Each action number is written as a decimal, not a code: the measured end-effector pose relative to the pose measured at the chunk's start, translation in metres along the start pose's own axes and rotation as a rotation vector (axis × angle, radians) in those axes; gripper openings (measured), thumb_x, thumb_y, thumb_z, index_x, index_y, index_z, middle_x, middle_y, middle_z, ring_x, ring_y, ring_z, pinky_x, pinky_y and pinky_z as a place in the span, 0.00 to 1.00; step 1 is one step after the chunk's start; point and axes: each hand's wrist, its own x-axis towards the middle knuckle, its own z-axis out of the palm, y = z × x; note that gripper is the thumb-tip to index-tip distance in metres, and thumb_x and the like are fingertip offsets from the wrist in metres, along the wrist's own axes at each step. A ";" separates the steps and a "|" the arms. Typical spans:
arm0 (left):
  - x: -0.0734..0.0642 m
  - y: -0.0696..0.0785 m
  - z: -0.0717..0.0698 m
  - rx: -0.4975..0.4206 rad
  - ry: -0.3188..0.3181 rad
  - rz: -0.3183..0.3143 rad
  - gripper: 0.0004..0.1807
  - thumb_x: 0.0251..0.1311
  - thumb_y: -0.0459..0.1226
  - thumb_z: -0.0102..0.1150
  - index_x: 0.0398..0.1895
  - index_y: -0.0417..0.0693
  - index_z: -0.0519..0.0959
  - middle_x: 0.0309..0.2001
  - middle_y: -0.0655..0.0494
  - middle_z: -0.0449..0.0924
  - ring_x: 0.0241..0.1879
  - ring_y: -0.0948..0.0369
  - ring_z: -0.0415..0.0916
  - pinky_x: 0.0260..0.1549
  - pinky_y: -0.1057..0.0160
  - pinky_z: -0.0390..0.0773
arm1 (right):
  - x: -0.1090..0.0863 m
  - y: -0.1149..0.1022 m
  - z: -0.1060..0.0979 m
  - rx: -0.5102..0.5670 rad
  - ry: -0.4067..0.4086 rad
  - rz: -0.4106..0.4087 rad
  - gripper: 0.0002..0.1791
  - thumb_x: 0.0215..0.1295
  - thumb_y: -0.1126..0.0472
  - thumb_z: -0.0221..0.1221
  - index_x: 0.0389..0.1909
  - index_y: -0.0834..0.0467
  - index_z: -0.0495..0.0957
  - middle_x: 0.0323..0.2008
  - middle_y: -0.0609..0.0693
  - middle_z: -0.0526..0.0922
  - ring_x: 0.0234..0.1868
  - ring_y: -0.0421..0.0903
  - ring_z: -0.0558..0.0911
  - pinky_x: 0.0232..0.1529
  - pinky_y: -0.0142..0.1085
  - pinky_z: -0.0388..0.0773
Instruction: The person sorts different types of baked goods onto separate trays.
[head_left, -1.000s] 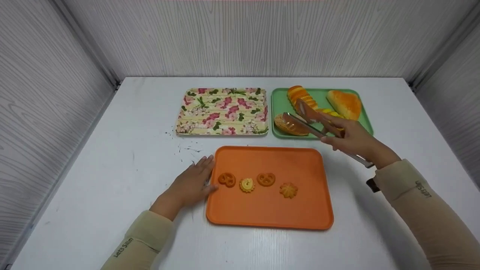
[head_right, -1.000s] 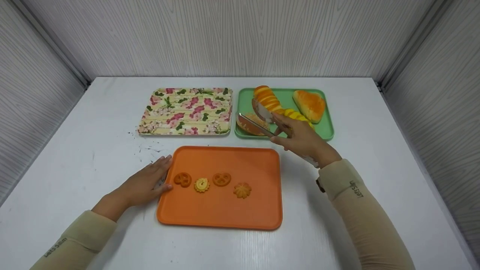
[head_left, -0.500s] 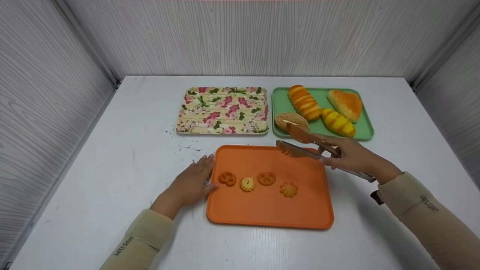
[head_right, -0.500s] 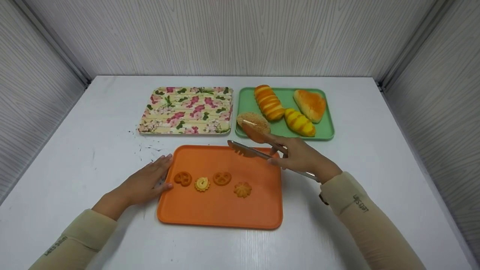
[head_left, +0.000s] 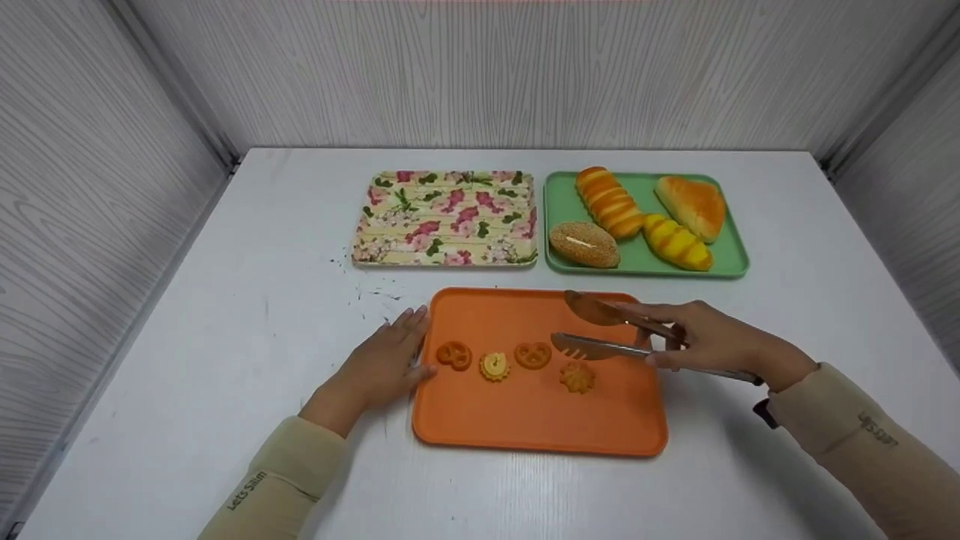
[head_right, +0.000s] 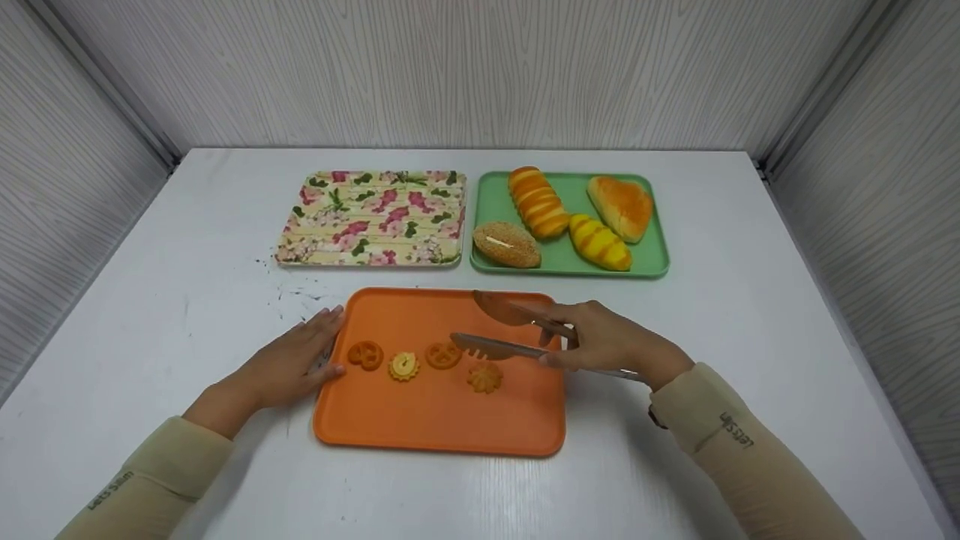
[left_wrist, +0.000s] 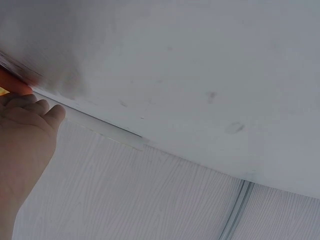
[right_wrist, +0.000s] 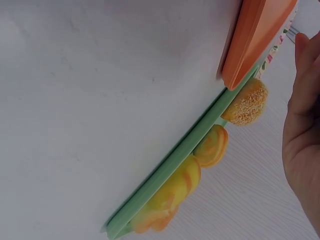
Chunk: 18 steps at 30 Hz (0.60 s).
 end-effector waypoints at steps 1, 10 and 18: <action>0.000 0.000 0.000 -0.001 -0.002 -0.003 0.43 0.68 0.56 0.45 0.75 0.42 0.44 0.75 0.50 0.41 0.73 0.54 0.36 0.68 0.51 0.45 | -0.001 0.000 0.001 -0.006 -0.010 -0.004 0.36 0.63 0.56 0.63 0.71 0.45 0.60 0.41 0.45 0.81 0.21 0.45 0.78 0.21 0.34 0.74; 0.001 -0.001 0.001 0.010 0.014 0.019 0.43 0.68 0.55 0.47 0.75 0.40 0.45 0.75 0.48 0.43 0.73 0.53 0.38 0.68 0.50 0.45 | -0.008 -0.003 0.008 -0.039 -0.069 -0.030 0.35 0.61 0.57 0.65 0.70 0.47 0.64 0.42 0.45 0.82 0.25 0.42 0.79 0.25 0.35 0.78; 0.000 -0.001 0.001 0.001 0.019 0.019 0.43 0.68 0.54 0.47 0.75 0.40 0.45 0.75 0.48 0.44 0.73 0.53 0.38 0.68 0.51 0.45 | -0.008 -0.004 0.014 -0.048 -0.112 -0.038 0.36 0.60 0.59 0.64 0.70 0.47 0.64 0.47 0.48 0.82 0.27 0.42 0.79 0.27 0.36 0.79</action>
